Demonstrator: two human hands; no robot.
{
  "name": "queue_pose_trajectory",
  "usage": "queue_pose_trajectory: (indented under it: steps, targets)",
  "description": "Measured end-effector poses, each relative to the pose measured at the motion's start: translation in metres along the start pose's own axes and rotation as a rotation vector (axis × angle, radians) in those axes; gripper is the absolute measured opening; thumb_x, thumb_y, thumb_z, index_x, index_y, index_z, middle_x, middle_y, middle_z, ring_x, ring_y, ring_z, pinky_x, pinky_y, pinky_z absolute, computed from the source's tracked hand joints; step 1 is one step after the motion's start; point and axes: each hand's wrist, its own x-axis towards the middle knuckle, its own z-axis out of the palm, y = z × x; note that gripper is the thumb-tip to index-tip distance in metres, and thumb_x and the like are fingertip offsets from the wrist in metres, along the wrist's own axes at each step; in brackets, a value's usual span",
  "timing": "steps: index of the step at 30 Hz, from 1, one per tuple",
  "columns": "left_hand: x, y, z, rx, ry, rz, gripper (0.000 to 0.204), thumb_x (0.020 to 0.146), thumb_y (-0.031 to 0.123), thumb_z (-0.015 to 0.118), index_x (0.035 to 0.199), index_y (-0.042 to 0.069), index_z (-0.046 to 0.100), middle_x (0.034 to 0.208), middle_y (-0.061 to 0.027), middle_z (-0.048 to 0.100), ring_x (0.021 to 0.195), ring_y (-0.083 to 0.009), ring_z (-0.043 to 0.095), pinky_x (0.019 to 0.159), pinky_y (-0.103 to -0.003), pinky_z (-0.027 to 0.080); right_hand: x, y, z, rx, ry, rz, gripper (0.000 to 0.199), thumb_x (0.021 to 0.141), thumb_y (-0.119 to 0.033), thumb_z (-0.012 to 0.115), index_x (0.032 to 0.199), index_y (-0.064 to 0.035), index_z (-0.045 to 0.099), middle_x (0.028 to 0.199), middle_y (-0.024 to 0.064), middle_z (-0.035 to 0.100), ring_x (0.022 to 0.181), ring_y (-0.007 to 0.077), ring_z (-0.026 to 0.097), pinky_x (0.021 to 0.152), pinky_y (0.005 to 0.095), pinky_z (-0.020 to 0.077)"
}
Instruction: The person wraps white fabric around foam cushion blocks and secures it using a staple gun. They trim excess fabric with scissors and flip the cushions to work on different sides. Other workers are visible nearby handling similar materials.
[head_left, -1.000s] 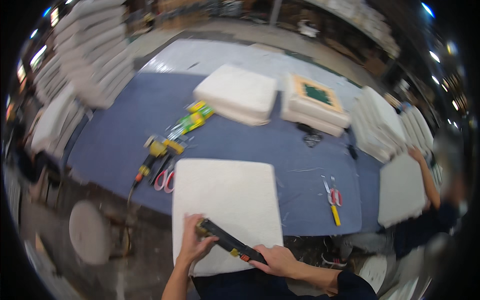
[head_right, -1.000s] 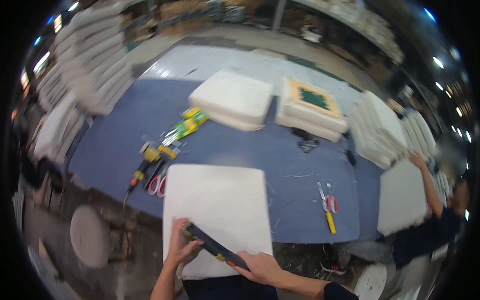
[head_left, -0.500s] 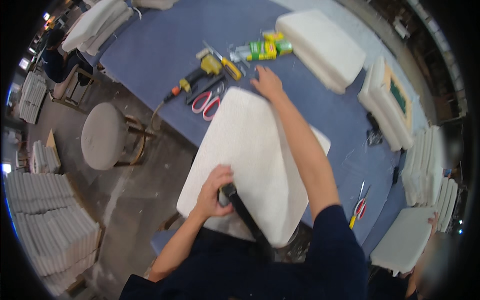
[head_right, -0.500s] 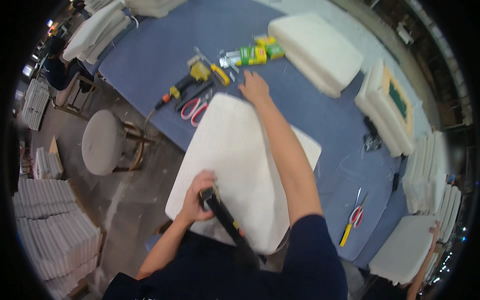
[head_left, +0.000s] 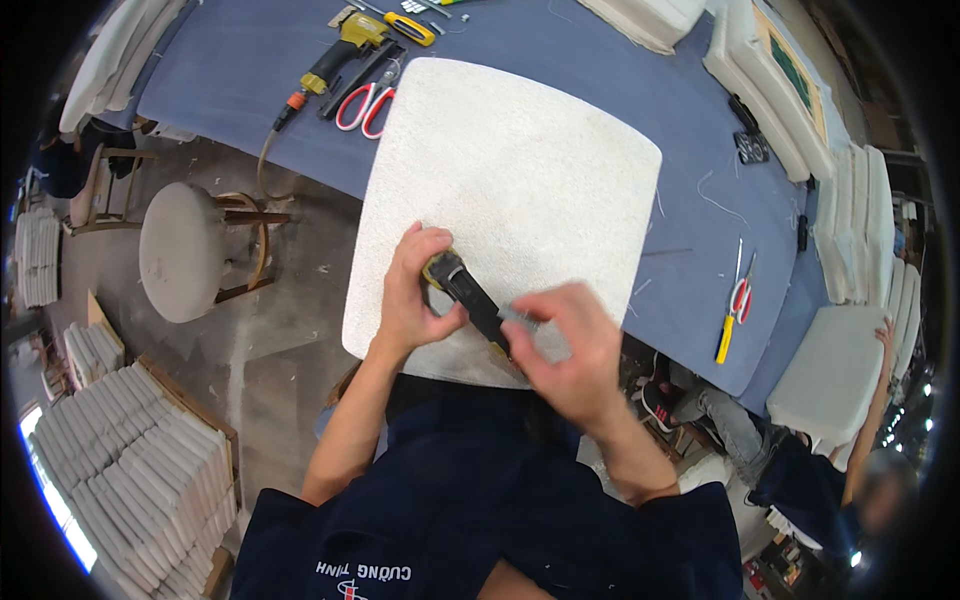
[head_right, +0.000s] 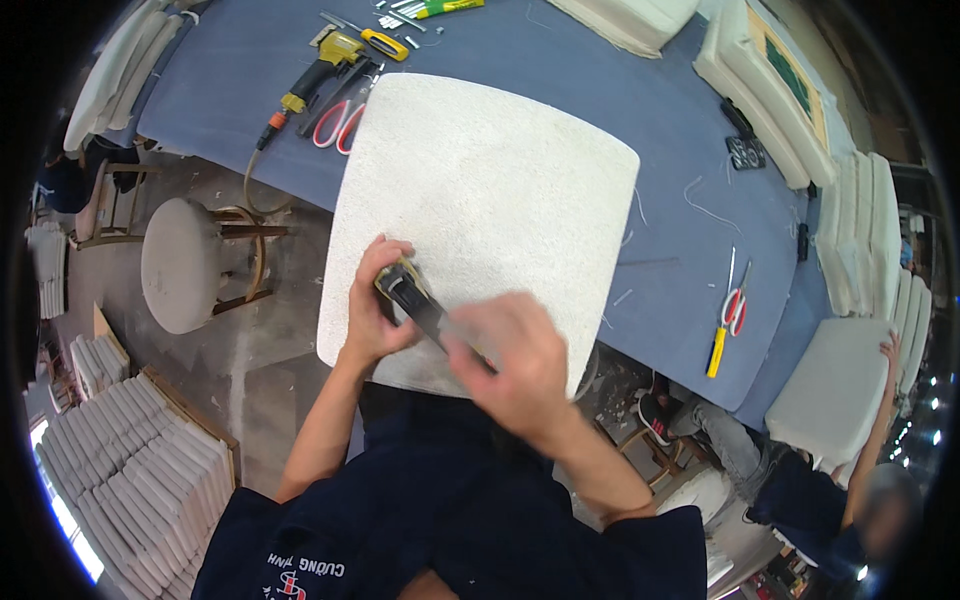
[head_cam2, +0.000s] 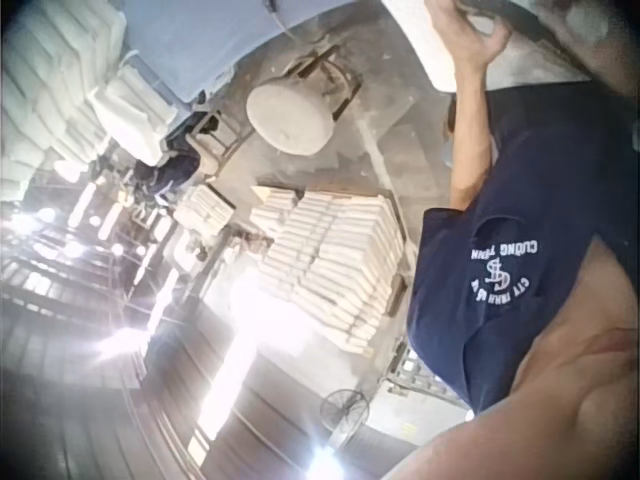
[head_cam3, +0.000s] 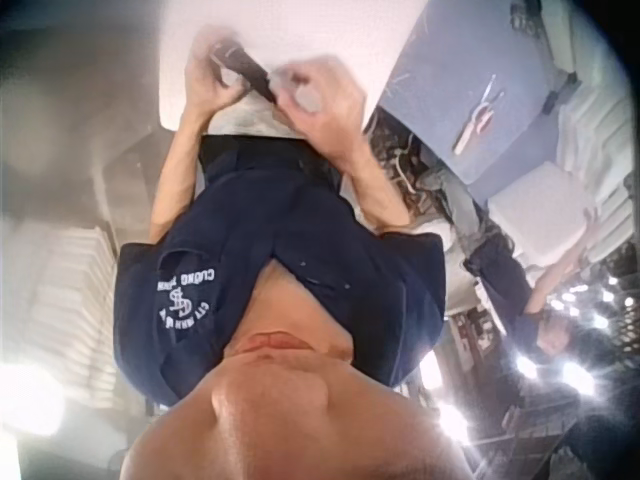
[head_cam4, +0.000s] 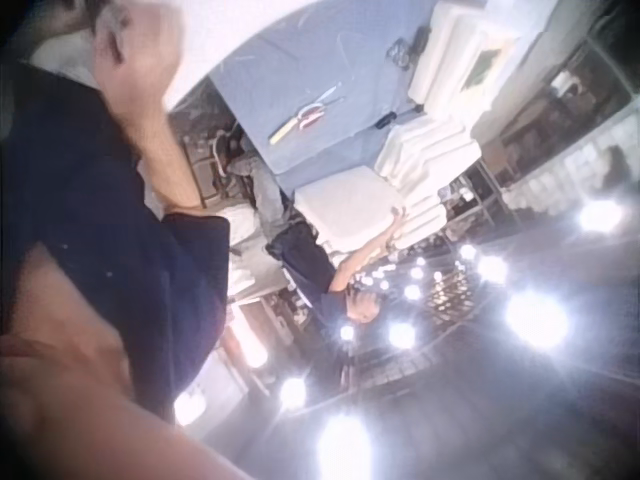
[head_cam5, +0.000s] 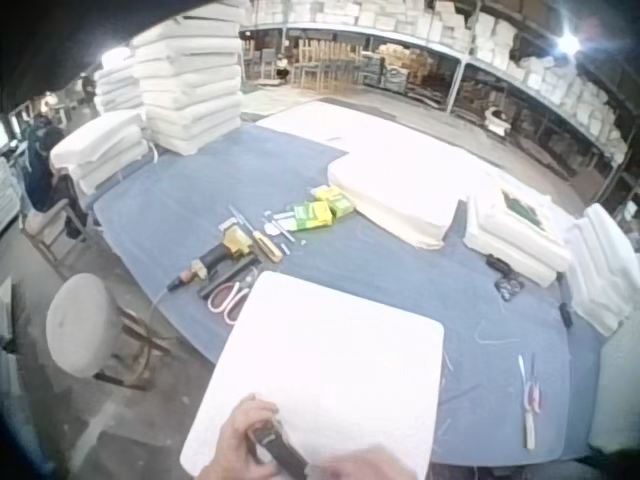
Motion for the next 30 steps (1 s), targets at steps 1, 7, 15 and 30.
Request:
queue_pose_trajectory:
  steps: [1,7,15,30]
  targets:
    - [0.001,0.003,0.001,-0.013,0.000,-0.018,0.077,0.069,0.017,0.084,0.141,0.010,0.057,0.130,-0.0162,0.068,0.126,-0.0393,0.066,0.125,-0.064,0.035,-0.020,-0.003,0.007,-0.049,0.015,-0.007,0.021,0.083,-0.007,0.085,0.101,-0.0070,0.074,0.091,0.0076,0.070,0.081,0.0304,0.066,0.074,0.0408,0.0516]
    - [0.003,0.008,0.001,-0.010,-0.017,-0.030,0.078,0.073,0.014,0.081,0.145,0.007,0.053,0.132,-0.0154,0.064,0.127,-0.0341,0.063,0.130,-0.060,0.028,-0.059,-0.002,0.026,-0.154,0.125,0.143,0.023,0.083,-0.009,0.086,0.101,-0.0089,0.072,0.086,0.0055,0.062,0.082,0.0285,0.061,0.073,0.0415,0.0461]
    - [0.000,0.013,-0.001,-0.035,-0.003,-0.073,0.075,0.072,0.015,0.084,0.142,0.008,0.057,0.129,-0.0155,0.066,0.122,-0.0397,0.065,0.126,-0.062,0.035,-0.063,-0.011,0.014,-0.209,0.033,0.143,0.024,0.085,-0.011,0.085,0.106,-0.0098,0.073,0.088,0.0041,0.062,0.084,0.0267,0.062,0.075,0.0404,0.0438]
    - [0.005,0.021,-0.003,0.023,0.021,-0.052,0.074,0.071,0.014,0.085,0.140,0.008,0.058,0.128,-0.0161,0.067,0.121,-0.0414,0.065,0.124,-0.061,0.039,-0.036,-0.004,0.002,0.053,-0.112,0.331,0.031,0.091,-0.009,0.079,0.121,-0.0048,0.070,0.103,0.0121,0.069,0.090,0.0292,0.066,0.081,0.0421,0.0533]
